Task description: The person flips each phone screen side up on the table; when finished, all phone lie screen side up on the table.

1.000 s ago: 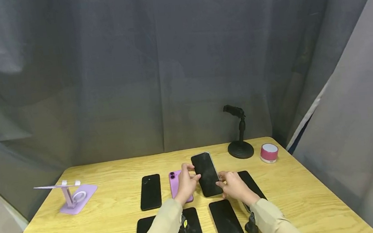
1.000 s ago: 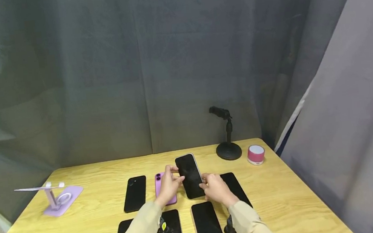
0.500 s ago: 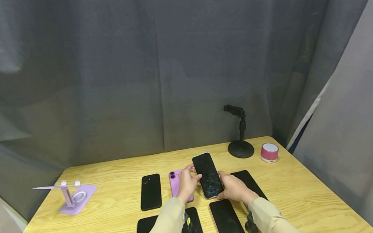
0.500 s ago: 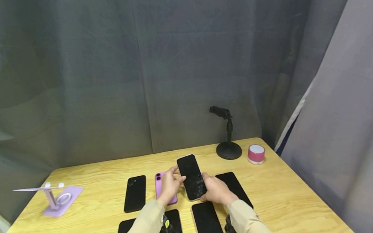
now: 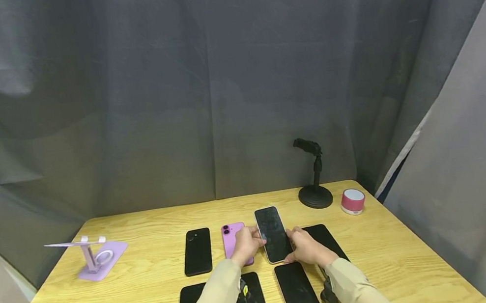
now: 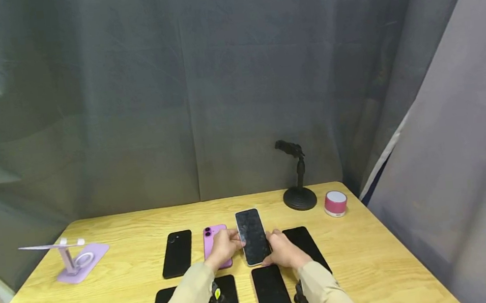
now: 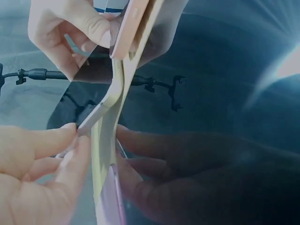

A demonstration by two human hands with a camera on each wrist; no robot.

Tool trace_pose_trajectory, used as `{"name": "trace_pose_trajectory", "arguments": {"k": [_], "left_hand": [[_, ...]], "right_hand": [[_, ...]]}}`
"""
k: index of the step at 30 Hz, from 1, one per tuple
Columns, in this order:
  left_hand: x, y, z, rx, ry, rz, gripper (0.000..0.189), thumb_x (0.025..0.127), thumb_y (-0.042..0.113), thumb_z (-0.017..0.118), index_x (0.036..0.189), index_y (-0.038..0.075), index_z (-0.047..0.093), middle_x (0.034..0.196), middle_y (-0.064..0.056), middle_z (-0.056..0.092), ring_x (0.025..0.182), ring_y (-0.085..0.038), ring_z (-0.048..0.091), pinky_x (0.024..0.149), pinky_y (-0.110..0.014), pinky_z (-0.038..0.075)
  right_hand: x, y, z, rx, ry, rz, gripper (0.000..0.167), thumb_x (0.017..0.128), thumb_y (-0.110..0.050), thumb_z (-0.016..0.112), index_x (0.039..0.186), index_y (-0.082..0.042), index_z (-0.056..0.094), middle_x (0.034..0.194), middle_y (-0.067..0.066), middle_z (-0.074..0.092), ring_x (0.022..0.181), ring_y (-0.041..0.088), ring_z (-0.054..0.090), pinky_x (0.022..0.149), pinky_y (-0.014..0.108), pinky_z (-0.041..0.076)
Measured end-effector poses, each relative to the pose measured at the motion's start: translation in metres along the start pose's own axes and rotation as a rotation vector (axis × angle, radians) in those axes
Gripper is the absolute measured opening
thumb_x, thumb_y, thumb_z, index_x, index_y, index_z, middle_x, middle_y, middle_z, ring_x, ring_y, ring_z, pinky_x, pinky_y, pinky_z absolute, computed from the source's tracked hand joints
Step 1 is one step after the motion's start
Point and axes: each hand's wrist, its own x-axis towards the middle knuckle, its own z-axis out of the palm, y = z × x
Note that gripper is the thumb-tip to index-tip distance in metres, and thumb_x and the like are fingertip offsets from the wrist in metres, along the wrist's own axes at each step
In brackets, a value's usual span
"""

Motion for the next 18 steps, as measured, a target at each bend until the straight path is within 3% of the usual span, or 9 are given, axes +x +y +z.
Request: {"name": "trace_pose_trajectory", "arguments": {"k": [4,7,9,14,18], "left_hand": [[-0.0031,0.0019,0.0014,-0.101,-0.084,-0.093,0.02,0.077,-0.017,0.066,0.097,-0.012,0.062,0.085,-0.018,0.062,0.06,-0.014,0.064,0.053,-0.027,0.057],[-0.0046,0.0023,0.0019,-0.154,-0.112,-0.138,0.027,0.077,-0.021,0.064,0.102,-0.012,0.059,0.088,-0.018,0.057,0.063,-0.022,0.068,0.054,-0.033,0.059],[-0.005,0.0022,0.0013,-0.159,-0.113,-0.146,0.03,0.075,-0.022,0.065,0.102,-0.013,0.058,0.088,-0.018,0.055,0.063,-0.024,0.068,0.055,-0.033,0.059],[-0.0048,0.0013,-0.0011,-0.154,-0.127,-0.136,0.038,0.069,-0.024,0.067,0.105,-0.017,0.057,0.085,-0.019,0.052,0.06,-0.026,0.068,0.055,-0.031,0.059],[-0.004,0.0011,-0.0027,-0.15,-0.127,-0.141,0.032,0.07,-0.022,0.068,0.099,-0.021,0.055,0.081,-0.014,0.05,0.061,-0.028,0.069,0.055,-0.03,0.059]], "right_hand": [[0.001,0.0013,0.0015,0.001,-0.019,0.01,0.056,0.064,-0.017,0.089,0.103,0.01,0.061,0.085,0.011,0.054,0.076,0.019,0.047,0.067,0.033,0.044],[0.0017,0.0025,0.0024,0.019,-0.021,0.011,0.043,0.063,-0.017,0.089,0.089,0.001,0.06,0.076,0.005,0.048,0.069,0.017,0.042,0.059,0.028,0.036],[0.0023,0.0028,0.0024,0.032,-0.023,0.004,0.041,0.064,-0.016,0.089,0.088,0.001,0.06,0.072,0.004,0.048,0.065,0.015,0.042,0.057,0.026,0.034],[0.0035,0.0013,0.0007,0.06,-0.034,0.018,0.05,0.065,-0.014,0.088,0.103,0.008,0.065,0.063,0.0,0.05,0.057,0.013,0.043,0.052,0.024,0.035],[0.0036,0.0008,-0.0001,0.064,-0.036,0.059,0.04,0.066,-0.016,0.088,0.094,0.003,0.067,0.061,-0.002,0.047,0.057,0.012,0.042,0.054,0.023,0.034]]}}
